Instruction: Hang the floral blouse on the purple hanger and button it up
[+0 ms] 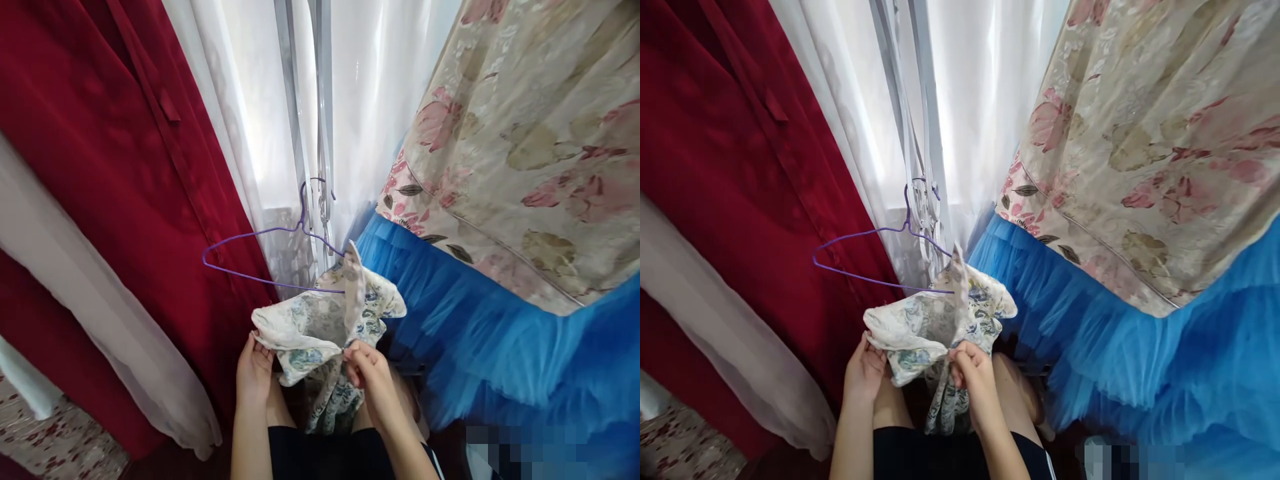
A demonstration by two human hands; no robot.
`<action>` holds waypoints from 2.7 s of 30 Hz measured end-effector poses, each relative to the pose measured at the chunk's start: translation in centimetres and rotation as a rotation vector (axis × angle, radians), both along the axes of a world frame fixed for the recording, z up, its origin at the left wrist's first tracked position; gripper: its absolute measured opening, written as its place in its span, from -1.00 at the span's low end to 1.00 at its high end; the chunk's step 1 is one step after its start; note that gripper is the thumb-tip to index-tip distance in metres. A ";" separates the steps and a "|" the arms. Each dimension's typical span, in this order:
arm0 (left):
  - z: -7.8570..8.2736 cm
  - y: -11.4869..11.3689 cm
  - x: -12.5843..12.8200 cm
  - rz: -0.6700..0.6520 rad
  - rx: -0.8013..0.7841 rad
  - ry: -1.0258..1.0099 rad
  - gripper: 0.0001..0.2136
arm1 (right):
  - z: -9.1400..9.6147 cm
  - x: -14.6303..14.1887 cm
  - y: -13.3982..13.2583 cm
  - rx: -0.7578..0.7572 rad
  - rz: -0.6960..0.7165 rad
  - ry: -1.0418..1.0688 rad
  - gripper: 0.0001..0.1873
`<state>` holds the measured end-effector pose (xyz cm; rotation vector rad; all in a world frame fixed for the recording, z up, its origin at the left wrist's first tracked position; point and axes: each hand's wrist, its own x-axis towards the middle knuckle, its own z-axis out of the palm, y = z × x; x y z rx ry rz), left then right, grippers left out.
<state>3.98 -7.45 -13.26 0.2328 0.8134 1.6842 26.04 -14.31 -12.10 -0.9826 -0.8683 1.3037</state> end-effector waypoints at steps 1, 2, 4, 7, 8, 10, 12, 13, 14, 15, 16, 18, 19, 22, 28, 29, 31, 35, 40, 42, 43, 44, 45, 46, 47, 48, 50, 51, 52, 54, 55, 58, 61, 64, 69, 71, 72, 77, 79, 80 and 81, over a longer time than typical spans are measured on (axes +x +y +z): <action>-0.7 -0.6 0.6 -0.042 -0.014 -0.022 -0.92 | -1.0 0.8 -0.1 -0.026 -0.064 -0.017 -0.66; -1.0 -1.3 1.3 -0.094 -0.005 -0.037 -0.94 | -1.7 1.6 -0.3 -0.049 -0.118 -0.061 -0.65; -0.8 -2.5 2.8 -0.233 0.100 -0.038 -0.88 | -2.4 3.2 -0.7 -0.049 -0.165 -0.218 -0.66; 1.3 -4.5 5.8 -0.443 0.322 0.132 -0.75 | -0.8 4.6 -1.6 0.106 -0.025 -0.469 -0.69; 2.2 -5.2 6.9 -0.484 0.373 0.237 -0.75 | 0.1 4.7 -2.0 0.170 0.079 -0.510 -0.62; 3.8 -6.4 9.0 -0.497 0.462 0.496 -0.79 | 2.0 4.5 -2.8 0.248 0.286 -0.510 -0.53; 4.9 -7.1 10.3 -0.438 0.563 0.747 -0.82 | 3.1 3.7 -3.6 0.256 0.370 -0.438 -0.54; 5.2 -7.3 10.6 -0.410 0.611 0.850 -0.82 | 3.2 3.2 -4.0 0.246 0.364 -0.398 -0.56; 5.4 -7.3 10.7 -0.386 0.647 0.931 -0.83 | 3.0 2.7 -4.3 0.223 0.335 -0.356 -0.59; 5.5 -7.2 10.5 -0.372 0.666 0.987 -0.82 | 2.6 2.3 -4.6 0.184 0.299 -0.308 -0.62; 5.5 -7.0 10.2 -0.382 0.669 1.018 -0.79 | 2.1 1.9 -4.9 0.130 0.271 -0.257 -0.62; 5.0 -6.9 9.3 -0.495 0.640 1.017 -0.63 | 1.1 1.3 -5.2 0.016 0.243 -0.156 -0.62; 4.4 -7.0 8.7 -0.591 0.608 1.002 -0.57 | 0.9 1.3 -5.3 -0.026 0.237 -0.110 -0.62; 1.3 -8.0 6.8 -0.879 0.465 1.009 -0.56 | 1.6 2.1 -5.5 -0.026 0.255 -0.055 -0.71; -4.0 -11.1 2.4 -0.883 0.187 1.378 -0.52 | 5.5 8.0 -5.4 0.200 0.239 -0.418 -0.94; -3.7 -11.3 1.9 -0.863 0.189 1.444 -0.57 | 6.0 9.2 -5.1 0.244 0.174 -0.460 -0.92; -2.1 -11.3 1.1 -0.821 0.264 1.529 -0.63 | 6.9 11.5 -3.8 0.351 -0.039 -0.516 -0.85; 3.1 -10.5 1.1 -0.606 0.567 1.679 -0.66 | 9.2 14.8 1.8 0.529 -0.500 -0.529 -0.85; 8.4 -9.2 3.6 -0.393 0.993 1.796 -0.67 | 12.7 16.0 11.5 0.503 -0.350 -0.469 -0.80; 9.5 -8.8 4.6 -0.384 1.099 1.791 -0.63 | 13.4 15.6 14.3 0.428 -0.177 -0.475 -0.86; 9.8 -8.6 4.9 -0.387 1.133 1.787 -0.62 | 13.7 15.2 15.4 0.389 -0.088 -0.483 -0.85; 10.0 -8.5 5.1 -0.390 1.160 1.785 -0.62 | 13.8 14.7 16.2 0.355 -0.003 -0.488 -0.82; 10.1 -8.4 5.1 -0.392 1.175 1.785 -0.61 | 13.9 14.1 16.7 0.320 0.083 -0.491 -0.78; 10.2 -8.3 4.9 -0.390 1.181 1.785 -0.61 | 13.9 13.4 17.1 0.289 0.165 -0.489 -0.74; 10.1 -8.1 4.5 -0.389 1.174 1.787 -0.61 | 13.9 12.6 17.2 0.263 0.236 -0.483 -0.71; 10.0 -8.0 3.9 -0.383 1.159 1.788 -0.61 | 14.0 11.9 17.2 0.245 0.292 -0.473 -0.69; 9.8 -7.6 2.4 -0.344 1.114 1.770 -0.62 | 14.0 10.7 16.9 0.224 0.358 -0.437 -0.68; 9.6 -7.3 1.4 -0.321 1.080 1.759 -0.63 | 14.1 10.3 16.6 0.218 0.371 -0.413 -0.70; 9.5 -6.9 0.3 -0.302 1.041 1.755 -0.64 | 14.2 10.0 16.2 0.215 0.376 -0.389 -0.72; 9.3 -5.9 -2.0 -0.279 0.955 1.775 -0.64 | 14.5 9.8 15.4 0.210 0.377 -0.340 -0.71; 9.2 -5.3 -3.0 -0.270 0.910 1.795 -0.64 | 14.7 9.8 14.9 0.199 0.388 -0.311 -0.68; 9.2 -3.8 -5.3 -0.250 0.817 1.828 -0.66 | 15.0 9.6 13.7 0.137 0.458 -0.234 -0.60; 9.6 -3.4 -5.5 -0.259 0.827 1.804 -0.71 | 14.9 8.8 13.1 0.102 0.463 -0.227 -0.73; 10.0 -3.5 -4.7 -0.285 0.863 1.815 -0.76 | 14.5 8.3 13.3 0.104 0.419 -0.240 -0.82; 9.6 -1.7 -5.7 -0.294 0.852 1.922 -0.79 | 15.0 9.1 13.7 0.153 0.424 -0.250 -0.74; 9.2 -0.2 -7.0 -0.273 0.791 1.939 -0.83 | 15.3 9.4 13.5 0.162 0.446 -0.232 -0.75; 9.1 0.6 -7.7 -0.252 0.751 1.930 -0.87 | 15.5 9.5 13.3 0.151 0.458 -0.211 -0.78; 10.1 5.1 -10.6 -0.225 0.543 1.730 -0.94 | 15.9 9.3 12.4 0.019 0.536 -0.110 -0.83; 11.3 7.0 -11.5 -0.228 0.489 1.700 -0.90 | 16.2 9.0 12.2 -0.010 0.571 -0.131 -0.81; 11.9 7.9 -11.7 -0.203 0.481 1.704 -0.89 | 16.5 8.8 12.0 -0.016 0.585 -0.152 -0.80; 12.6 8.7 -11.9 -0.164 0.486 1.713 -0.87 | 16.7 8.7 11.9 -0.018 0.600 -0.175 -0.78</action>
